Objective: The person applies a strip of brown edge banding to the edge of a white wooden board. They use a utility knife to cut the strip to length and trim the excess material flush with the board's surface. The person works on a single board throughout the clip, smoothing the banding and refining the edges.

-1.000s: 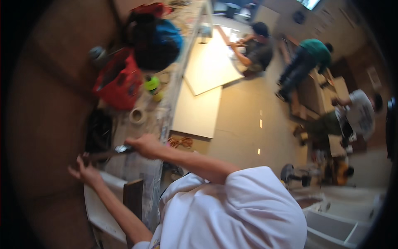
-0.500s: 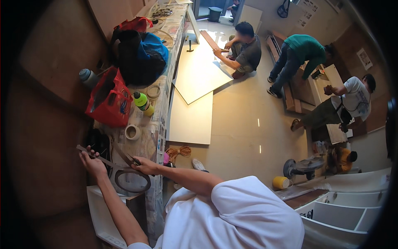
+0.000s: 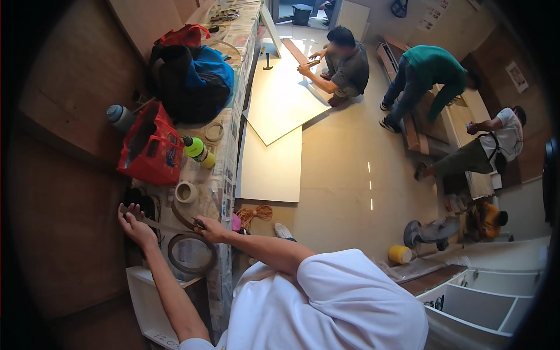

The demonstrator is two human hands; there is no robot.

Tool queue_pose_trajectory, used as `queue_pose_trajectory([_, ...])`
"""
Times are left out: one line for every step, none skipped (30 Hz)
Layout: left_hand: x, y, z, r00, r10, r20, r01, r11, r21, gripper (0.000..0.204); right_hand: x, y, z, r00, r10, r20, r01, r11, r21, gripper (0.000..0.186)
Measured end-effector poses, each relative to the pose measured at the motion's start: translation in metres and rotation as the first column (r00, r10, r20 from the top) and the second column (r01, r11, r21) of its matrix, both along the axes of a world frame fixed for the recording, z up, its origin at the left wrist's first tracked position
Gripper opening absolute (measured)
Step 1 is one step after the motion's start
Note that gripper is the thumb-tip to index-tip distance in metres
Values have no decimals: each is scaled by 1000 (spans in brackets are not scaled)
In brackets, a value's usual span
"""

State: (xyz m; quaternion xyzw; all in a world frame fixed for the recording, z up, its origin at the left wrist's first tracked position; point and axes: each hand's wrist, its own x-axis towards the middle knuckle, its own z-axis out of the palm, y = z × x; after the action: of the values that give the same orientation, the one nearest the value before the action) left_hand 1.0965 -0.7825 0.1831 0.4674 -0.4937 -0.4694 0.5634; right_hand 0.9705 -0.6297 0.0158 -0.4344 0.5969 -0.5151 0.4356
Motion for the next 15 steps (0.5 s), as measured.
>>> queue_pose_trajectory([0,-2,-3,999,20,42,-19,1000,-23,36,1,0,3,1000,-8,-7,8,1000,-1,24])
queue_pose_trajectory([0,-3,-6,996,42,83,-38,998,-46,35,0,0,5,1000,-16,-13,16,1000,-2,24])
queue_pose_trajectory([0,-4,-9,990,65,124,-57,996,-69,35,-2,-1,8,997,-60,-51,59,998,-21,23])
queue_pose_trajectory([5,-9,-15,994,57,97,-50,996,-72,35,1,-3,9,991,-97,-88,94,995,-43,22])
queue_pose_trajectory([19,-16,-21,995,70,75,-64,995,-79,34,11,-6,16,986,-114,-119,106,992,-71,21])
queue_pose_trajectory([33,-22,-28,995,87,53,-83,993,-86,33,6,-5,17,995,-95,-37,92,992,-82,20])
queue_pose_trajectory([32,-20,-30,994,109,4,-109,993,-55,33,-2,-6,27,994,-110,-10,109,990,-93,24])
queue_pose_trajectory([14,-17,-21,990,139,-38,-140,989,-38,32,-15,-11,29,994,-98,39,101,991,-82,29])
queue_pose_trajectory([17,-15,-20,991,129,-25,-131,987,-94,33,-24,-10,46,998,-63,-22,60,989,-137,26])
queue_pose_trajectory([16,-19,-16,994,67,-84,-74,993,-94,36,-30,-15,59,987,-158,-2,151,946,-288,25])
queue_pose_trajectory([3,-14,-8,995,72,-70,-79,991,-105,30,-43,-14,69,989,-143,33,146,974,-176,22])
queue_pose_trajectory([13,-14,-7,990,85,-112,-93,994,-60,24,-45,-11,97,956,-71,284,82,996,-27,18])
queue_pose_trajectory([12,-11,-3,989,55,-138,-65,996,-68,23,-48,-11,108,906,-35,421,49,999,-22,17])
queue_pose_trajectory([8,-8,-3,984,2,-176,-15,997,-71,22,-55,-9,113,843,-27,537,37,999,-7,17])
queue_pose_trajectory([17,-4,1,977,11,-211,-22,999,-50,23,-47,-12,116,824,15,567,3,1000,-31,19])
